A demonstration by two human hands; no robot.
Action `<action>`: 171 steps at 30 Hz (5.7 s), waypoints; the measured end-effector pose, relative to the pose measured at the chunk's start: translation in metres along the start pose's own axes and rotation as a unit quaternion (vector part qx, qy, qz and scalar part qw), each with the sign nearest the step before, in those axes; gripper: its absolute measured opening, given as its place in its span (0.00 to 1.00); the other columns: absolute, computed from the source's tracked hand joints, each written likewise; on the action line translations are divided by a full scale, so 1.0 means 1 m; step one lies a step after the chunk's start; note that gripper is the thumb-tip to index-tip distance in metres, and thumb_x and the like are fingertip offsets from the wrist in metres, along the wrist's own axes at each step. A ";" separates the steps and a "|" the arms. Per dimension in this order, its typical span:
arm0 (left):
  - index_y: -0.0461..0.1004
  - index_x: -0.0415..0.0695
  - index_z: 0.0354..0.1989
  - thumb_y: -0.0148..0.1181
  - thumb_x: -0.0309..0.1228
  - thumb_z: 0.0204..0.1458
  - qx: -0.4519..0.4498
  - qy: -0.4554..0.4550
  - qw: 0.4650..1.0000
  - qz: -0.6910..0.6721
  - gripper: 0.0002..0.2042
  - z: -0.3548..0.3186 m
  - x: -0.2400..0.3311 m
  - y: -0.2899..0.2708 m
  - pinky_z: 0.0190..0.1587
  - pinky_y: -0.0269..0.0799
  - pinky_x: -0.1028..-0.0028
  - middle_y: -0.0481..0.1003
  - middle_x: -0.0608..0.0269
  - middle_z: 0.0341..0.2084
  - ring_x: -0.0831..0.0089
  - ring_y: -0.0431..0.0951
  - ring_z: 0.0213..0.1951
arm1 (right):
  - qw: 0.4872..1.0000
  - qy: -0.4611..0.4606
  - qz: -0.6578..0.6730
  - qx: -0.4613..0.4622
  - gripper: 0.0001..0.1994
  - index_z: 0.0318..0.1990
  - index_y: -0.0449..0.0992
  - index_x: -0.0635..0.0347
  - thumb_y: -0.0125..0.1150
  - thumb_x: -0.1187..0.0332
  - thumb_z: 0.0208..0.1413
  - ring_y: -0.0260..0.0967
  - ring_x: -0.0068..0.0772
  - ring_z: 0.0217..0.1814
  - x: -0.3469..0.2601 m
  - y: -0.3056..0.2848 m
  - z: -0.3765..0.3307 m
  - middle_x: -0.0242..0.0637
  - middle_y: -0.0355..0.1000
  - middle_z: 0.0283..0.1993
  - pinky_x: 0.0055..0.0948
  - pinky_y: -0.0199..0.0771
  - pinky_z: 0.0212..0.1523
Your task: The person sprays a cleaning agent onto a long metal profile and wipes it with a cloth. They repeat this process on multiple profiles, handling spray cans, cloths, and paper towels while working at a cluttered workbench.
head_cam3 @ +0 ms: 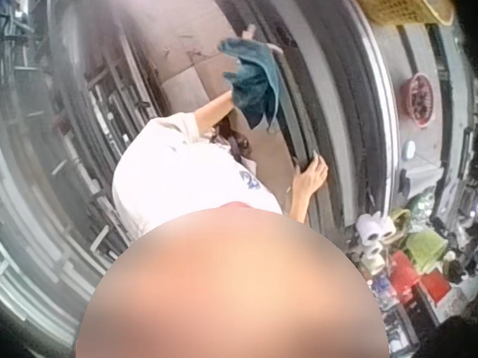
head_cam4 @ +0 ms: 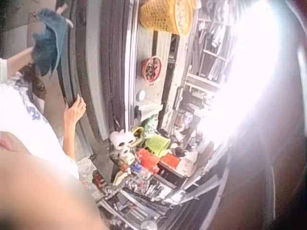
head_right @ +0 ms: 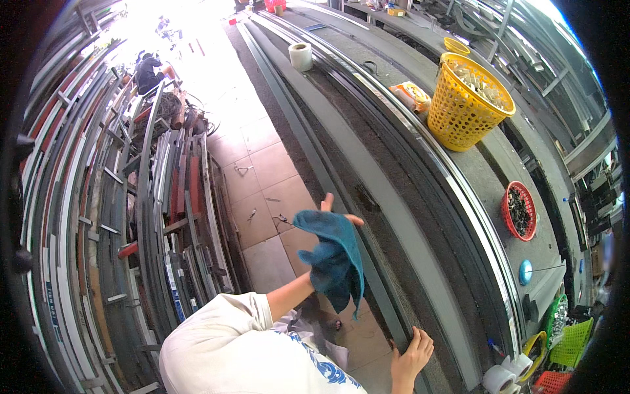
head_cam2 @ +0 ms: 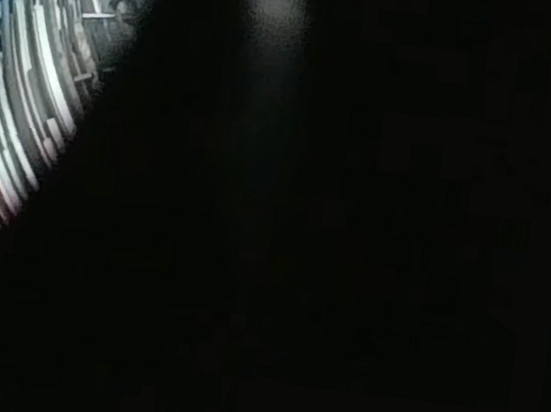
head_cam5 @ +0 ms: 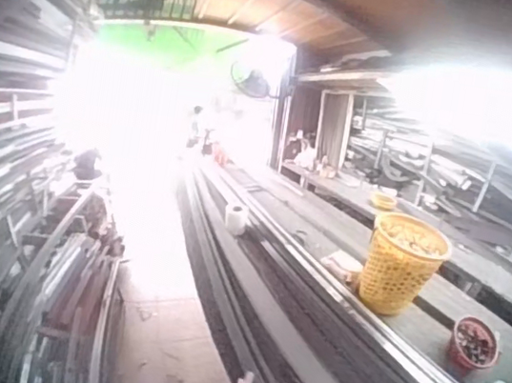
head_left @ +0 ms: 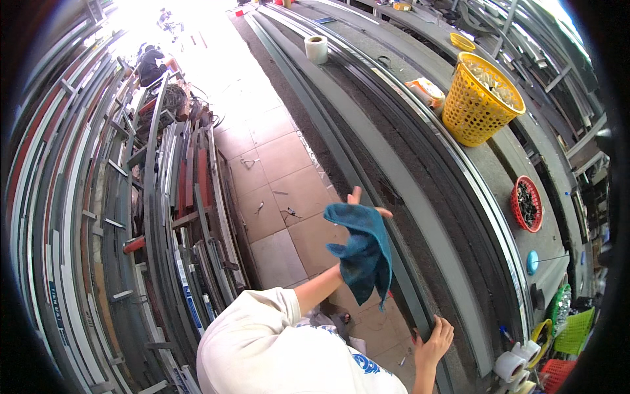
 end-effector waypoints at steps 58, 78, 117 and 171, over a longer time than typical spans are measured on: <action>0.53 0.38 0.71 0.47 0.35 0.66 -0.272 -0.223 0.921 0.165 0.27 -0.199 0.068 0.019 0.66 0.62 0.64 0.66 0.48 0.58 0.61 0.68 0.60 | 0.720 0.356 -0.086 0.589 0.65 0.71 0.43 0.77 0.81 0.43 0.36 0.57 0.60 0.71 0.456 -0.238 -0.322 0.64 0.52 0.70 0.46 0.62 0.67; 0.48 0.43 0.74 0.36 0.52 0.68 -0.262 -0.466 0.700 -0.473 0.32 -0.242 0.122 0.057 0.72 0.53 0.53 0.52 0.42 0.71 0.51 0.58 0.70 | 0.901 -0.154 0.286 0.286 0.35 0.60 0.67 0.50 0.75 0.62 0.41 0.75 0.45 0.51 0.092 -0.195 -0.227 0.54 0.69 0.56 0.37 0.82 0.46; 0.47 0.44 0.74 0.37 0.51 0.66 -0.275 -0.420 0.709 -0.495 0.33 -0.207 0.097 0.024 0.72 0.51 0.54 0.49 0.42 0.72 0.50 0.57 0.70 | 0.932 -0.157 0.302 0.128 0.36 0.53 0.79 0.35 0.81 0.71 0.27 0.75 0.46 0.50 -0.034 -0.019 -0.175 0.46 0.69 0.55 0.38 0.81 0.45; 0.69 0.46 0.65 0.48 0.40 0.67 -0.195 0.087 0.855 0.473 0.21 -0.147 0.070 0.098 0.70 0.53 0.53 0.66 0.50 0.65 0.55 0.62 0.69 | 0.942 0.240 0.028 0.233 0.22 0.53 0.80 0.58 0.59 0.84 0.48 0.63 0.43 0.70 0.229 -0.068 -0.268 0.39 0.70 0.65 0.42 0.56 0.70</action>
Point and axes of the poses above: each hand's wrist, its own z-axis towards the middle knuckle, its own y-axis out of the palm, x = y × z, the point moved 8 cm from there along z, towards the middle knuckle
